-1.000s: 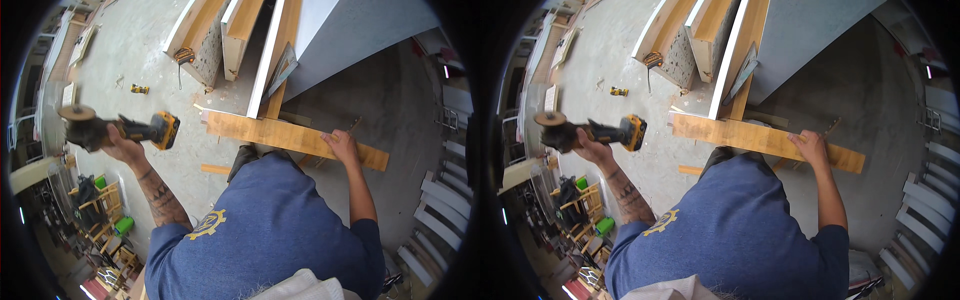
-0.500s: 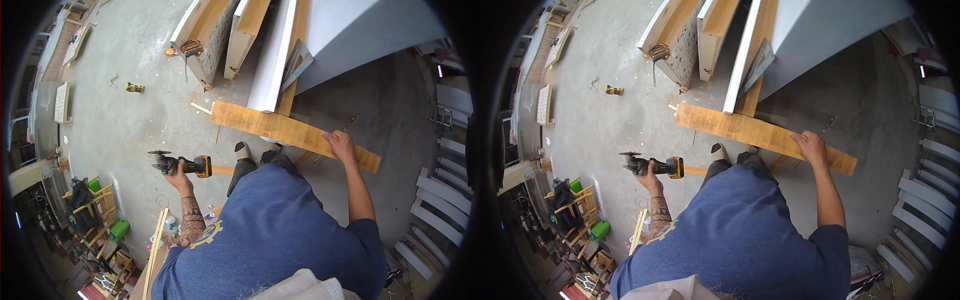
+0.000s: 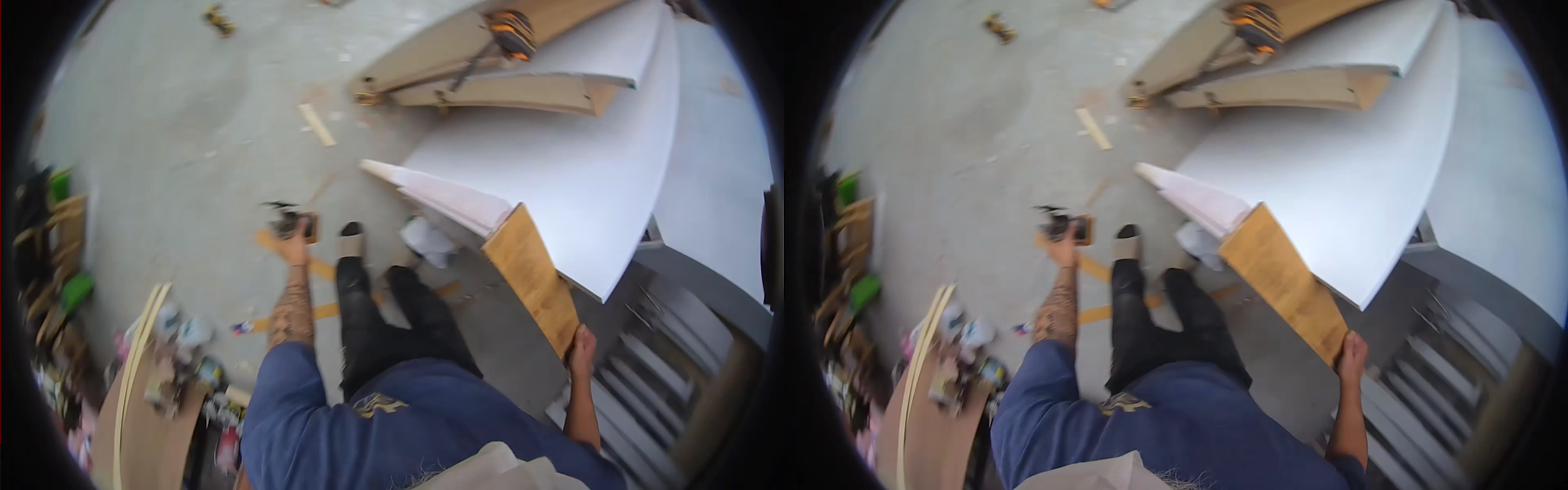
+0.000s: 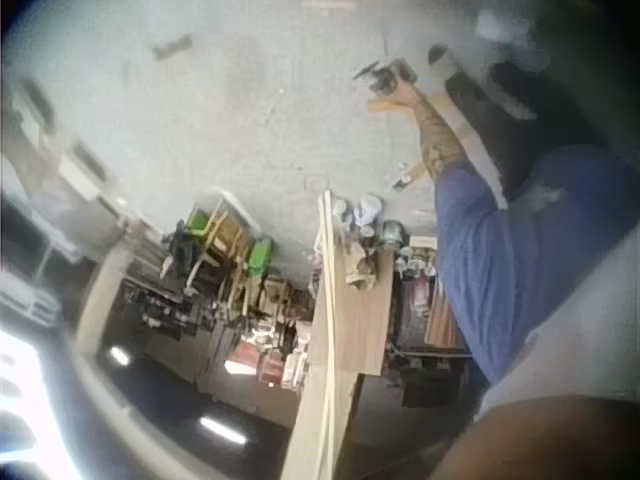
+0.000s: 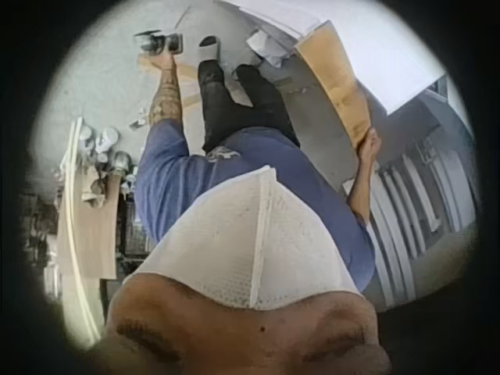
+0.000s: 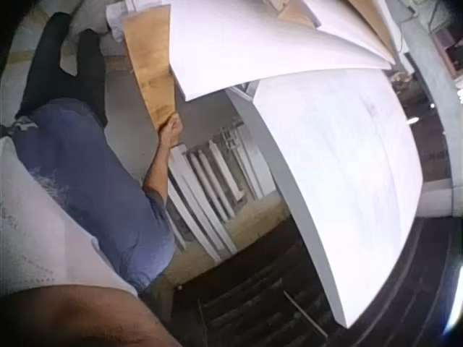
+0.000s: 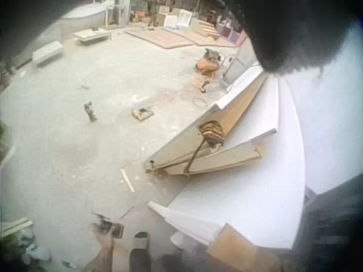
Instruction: The person cuts a wooden board using a handheld rotary cutter, marks another wooden board using a speed square and pencil, cuts along the marked line with the rotary cutter, and measures the board with a tape measure.
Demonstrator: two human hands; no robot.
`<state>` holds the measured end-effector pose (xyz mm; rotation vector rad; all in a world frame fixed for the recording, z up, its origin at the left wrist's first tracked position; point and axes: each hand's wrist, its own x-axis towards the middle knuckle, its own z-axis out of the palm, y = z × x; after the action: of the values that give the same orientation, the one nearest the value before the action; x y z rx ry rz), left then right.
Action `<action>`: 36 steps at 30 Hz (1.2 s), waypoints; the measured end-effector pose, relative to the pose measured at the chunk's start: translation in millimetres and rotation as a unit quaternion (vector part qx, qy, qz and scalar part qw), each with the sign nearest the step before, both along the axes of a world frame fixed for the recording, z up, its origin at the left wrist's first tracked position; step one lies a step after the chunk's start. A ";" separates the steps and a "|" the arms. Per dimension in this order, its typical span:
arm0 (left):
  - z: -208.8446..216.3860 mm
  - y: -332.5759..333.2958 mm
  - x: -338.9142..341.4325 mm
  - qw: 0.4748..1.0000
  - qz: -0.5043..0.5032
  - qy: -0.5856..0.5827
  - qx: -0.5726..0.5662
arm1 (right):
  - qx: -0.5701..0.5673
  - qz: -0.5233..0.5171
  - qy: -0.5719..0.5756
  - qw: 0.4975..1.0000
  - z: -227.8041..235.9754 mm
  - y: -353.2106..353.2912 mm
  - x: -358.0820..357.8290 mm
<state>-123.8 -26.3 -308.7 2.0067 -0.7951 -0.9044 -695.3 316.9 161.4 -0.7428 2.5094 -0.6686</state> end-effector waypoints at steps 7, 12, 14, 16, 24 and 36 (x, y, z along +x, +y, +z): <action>-129.3 -33.0 56.4 0.996 0.087 0.028 0.004 | 0.084 0.053 0.142 0.985 3.3 12.4 18.6; -155.3 -50.6 41.3 0.995 0.100 0.025 -0.002 | 0.089 0.042 0.171 0.980 24.3 19.1 24.3; -165.9 -43.2 39.2 0.995 0.089 0.036 -0.039 | 0.091 0.027 0.186 0.978 27.4 11.4 19.0; -176.1 -31.9 36.7 0.996 0.086 0.015 -0.023 | 0.091 0.014 0.198 0.976 29.9 7.0 11.5; -195.4 -6.0 24.1 0.995 0.080 0.026 0.047 | 0.129 0.021 0.201 0.971 30.3 -9.7 -6.2; -171.7 26.7 87.8 0.894 0.045 0.336 0.294 | 0.130 0.039 0.162 0.977 4.5 -36.5 -5.4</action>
<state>-36.1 0.4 -480.3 1.9601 -0.0224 -1.8023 -700.6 280.4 165.9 -0.9062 2.7690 -0.1945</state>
